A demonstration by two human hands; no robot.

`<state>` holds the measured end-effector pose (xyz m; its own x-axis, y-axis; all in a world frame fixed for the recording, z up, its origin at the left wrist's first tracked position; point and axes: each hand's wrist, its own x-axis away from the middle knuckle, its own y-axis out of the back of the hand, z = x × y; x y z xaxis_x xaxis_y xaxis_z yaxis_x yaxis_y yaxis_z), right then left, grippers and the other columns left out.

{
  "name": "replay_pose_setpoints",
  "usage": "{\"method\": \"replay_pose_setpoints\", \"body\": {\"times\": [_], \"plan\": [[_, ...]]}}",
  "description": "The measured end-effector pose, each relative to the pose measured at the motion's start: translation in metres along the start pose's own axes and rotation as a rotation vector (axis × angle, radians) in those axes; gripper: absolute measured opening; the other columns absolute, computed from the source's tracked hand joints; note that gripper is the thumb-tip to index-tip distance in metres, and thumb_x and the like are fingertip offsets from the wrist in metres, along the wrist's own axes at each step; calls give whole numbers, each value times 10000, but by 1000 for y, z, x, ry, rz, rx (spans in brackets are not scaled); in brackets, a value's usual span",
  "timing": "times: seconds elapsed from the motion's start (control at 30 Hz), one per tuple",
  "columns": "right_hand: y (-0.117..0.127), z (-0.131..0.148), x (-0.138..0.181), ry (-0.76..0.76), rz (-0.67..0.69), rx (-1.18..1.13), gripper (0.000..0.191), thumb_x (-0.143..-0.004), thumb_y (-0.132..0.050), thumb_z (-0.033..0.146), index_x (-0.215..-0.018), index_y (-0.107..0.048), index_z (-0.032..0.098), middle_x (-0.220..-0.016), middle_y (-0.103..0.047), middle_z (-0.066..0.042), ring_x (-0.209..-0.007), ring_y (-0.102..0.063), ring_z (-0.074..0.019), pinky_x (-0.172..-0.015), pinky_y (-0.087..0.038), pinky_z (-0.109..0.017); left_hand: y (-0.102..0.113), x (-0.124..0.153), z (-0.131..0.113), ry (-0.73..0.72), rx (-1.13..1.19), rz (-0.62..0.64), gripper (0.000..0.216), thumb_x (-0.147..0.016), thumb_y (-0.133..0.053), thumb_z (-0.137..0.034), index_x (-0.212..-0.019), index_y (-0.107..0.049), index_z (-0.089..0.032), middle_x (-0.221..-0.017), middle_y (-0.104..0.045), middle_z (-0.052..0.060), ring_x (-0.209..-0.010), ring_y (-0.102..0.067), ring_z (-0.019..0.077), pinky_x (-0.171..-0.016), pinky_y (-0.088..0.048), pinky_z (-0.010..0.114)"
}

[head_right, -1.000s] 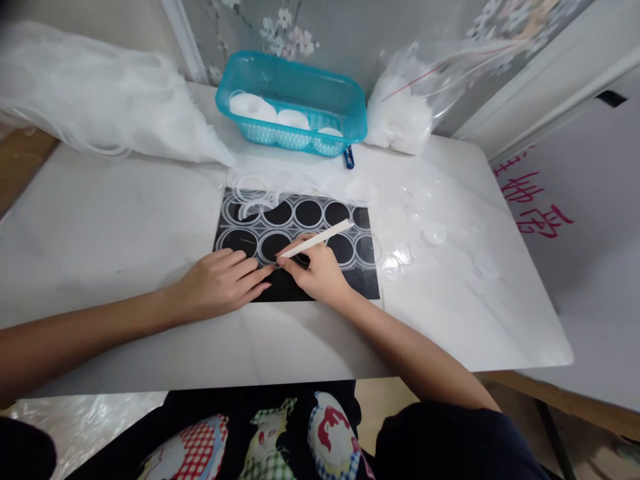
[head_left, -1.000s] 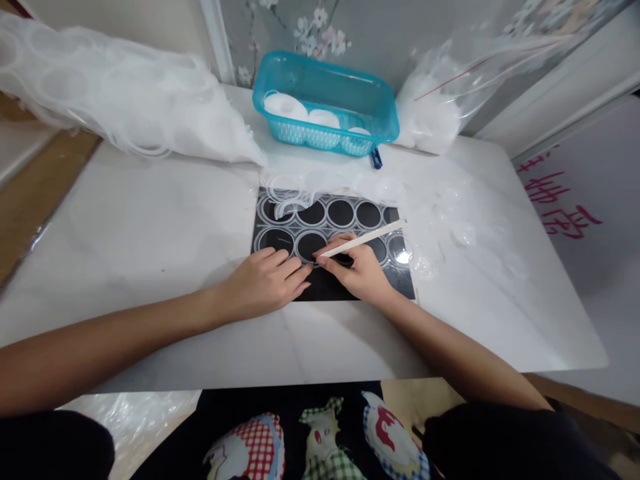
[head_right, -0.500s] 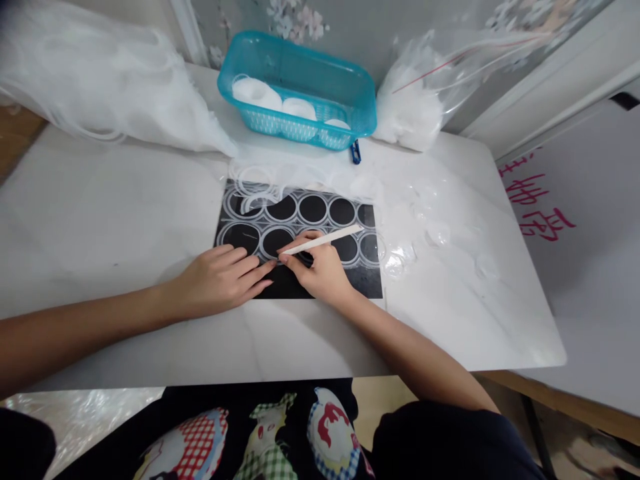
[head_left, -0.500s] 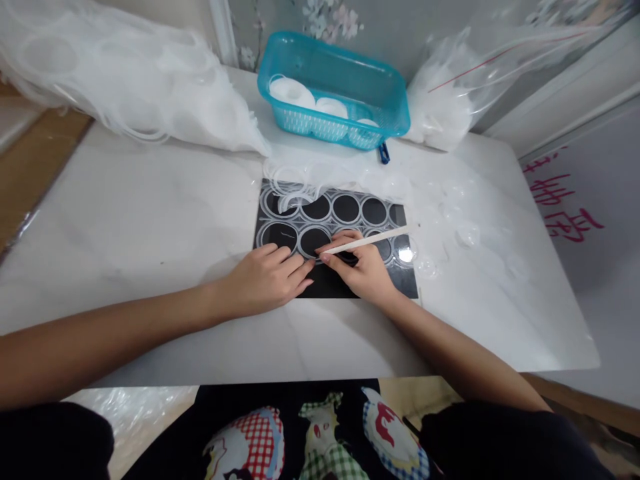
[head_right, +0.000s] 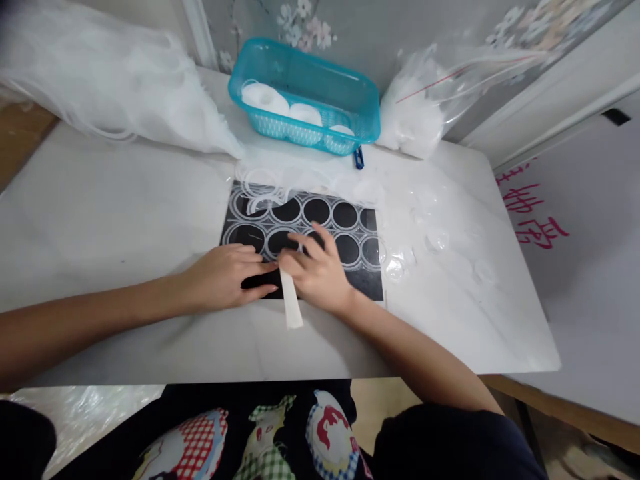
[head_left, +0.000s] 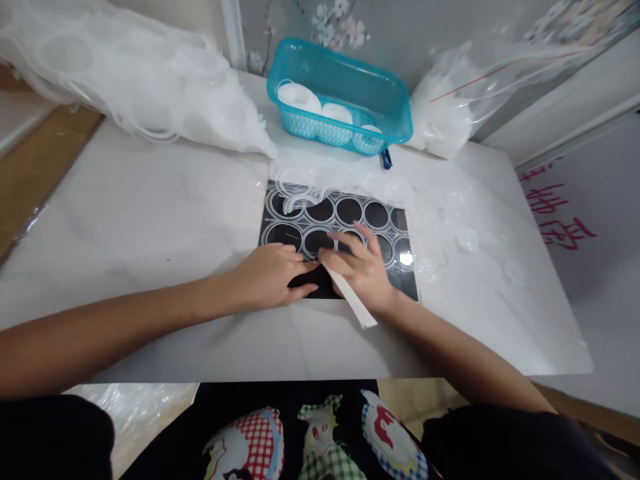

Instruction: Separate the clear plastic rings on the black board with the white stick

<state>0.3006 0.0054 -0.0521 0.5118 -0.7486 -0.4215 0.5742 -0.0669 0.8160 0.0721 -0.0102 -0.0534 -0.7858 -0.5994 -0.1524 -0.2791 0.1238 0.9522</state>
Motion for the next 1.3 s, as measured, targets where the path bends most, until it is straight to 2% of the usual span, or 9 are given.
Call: {"method": "replay_pose_setpoints", "body": {"times": [0.13,0.17,0.33,0.43,0.63,0.77,0.83,1.0,1.3], "plan": [[46,-41,-44,-301,-646,125,191,-943,-520,231,-843,-679,201,-895,-725,-82,-945,-689,-250,-929,-514,-459,0,2,2,5,33,-11,400,-971,-556,-444,-1190,-696,-141,-830,-736,51,-789,-623,199,-741,-484,328],[55,-44,-47,-323,-714,70,165,-935,-535,227,-869,-681,188,-905,-722,-84,-905,-693,-231,-864,-545,-414,1,3,2,-15,29,-38,395,-977,-549,-437,-1181,-696,-133,-829,-731,52,-783,-621,198,-736,-486,328],[52,-13,-3,-362,-205,-201,130,-875,-622,215,-778,-708,220,-851,-753,-35,-880,-706,-231,-825,-563,-402,11,3,-6,-182,-41,-176,276,-991,-536,-331,-1089,-687,-121,-937,-705,88,-818,-622,208,-719,-493,338],[30,2,28,-466,-97,-349,131,-882,-650,299,-802,-720,224,-838,-757,-43,-807,-711,-225,-739,-574,-368,12,-2,-16,-292,-58,-152,234,-968,-571,-303,-1038,-681,-109,-1078,-701,131,-960,-640,252,-803,-520,380],[14,2,34,-530,-206,-441,136,-878,-670,327,-804,-728,229,-864,-757,-55,-866,-710,-238,-799,-564,-383,-1,-12,-26,-357,-134,-122,382,-948,-601,-416,-1057,-675,-57,-1250,-664,213,-1142,-634,314,-981,-526,437],[21,2,31,-587,-565,-409,103,-906,-644,295,-886,-727,235,-928,-755,-50,-903,-698,-236,-843,-547,-399,-5,-17,-24,-348,-165,-127,411,-980,-541,-420,-1097,-661,-45,-1308,-629,233,-1230,-599,324,-1017,-523,440],[23,3,31,-566,-631,-386,89,-904,-651,287,-917,-726,239,-942,-750,-44,-922,-687,-233,-864,-533,-404,-5,-18,-24,-356,-170,-138,417,-995,-511,-415,-1089,-663,-38,-1314,-624,236,-1248,-589,328,-1032,-518,436],[16,6,34,-496,-282,-441,72,-873,-687,253,-827,-742,245,-845,-761,-27,-931,-665,-228,-877,-523,-402,-9,-18,-21,-319,-170,-117,478,-1005,-463,-467,-1115,-657,-44,-1292,-640,231,-1225,-609,336,-1016,-533,455],[12,7,35,-549,-153,-389,79,-862,-683,272,-826,-750,247,-837,-768,-36,-992,-636,-262,-917,-500,-461,-12,-19,-19,-315,-113,-126,476,-1001,-480,-448,-1123,-646,-19,-1286,-634,257,-1206,-617,357,-978,-554,457]]}}
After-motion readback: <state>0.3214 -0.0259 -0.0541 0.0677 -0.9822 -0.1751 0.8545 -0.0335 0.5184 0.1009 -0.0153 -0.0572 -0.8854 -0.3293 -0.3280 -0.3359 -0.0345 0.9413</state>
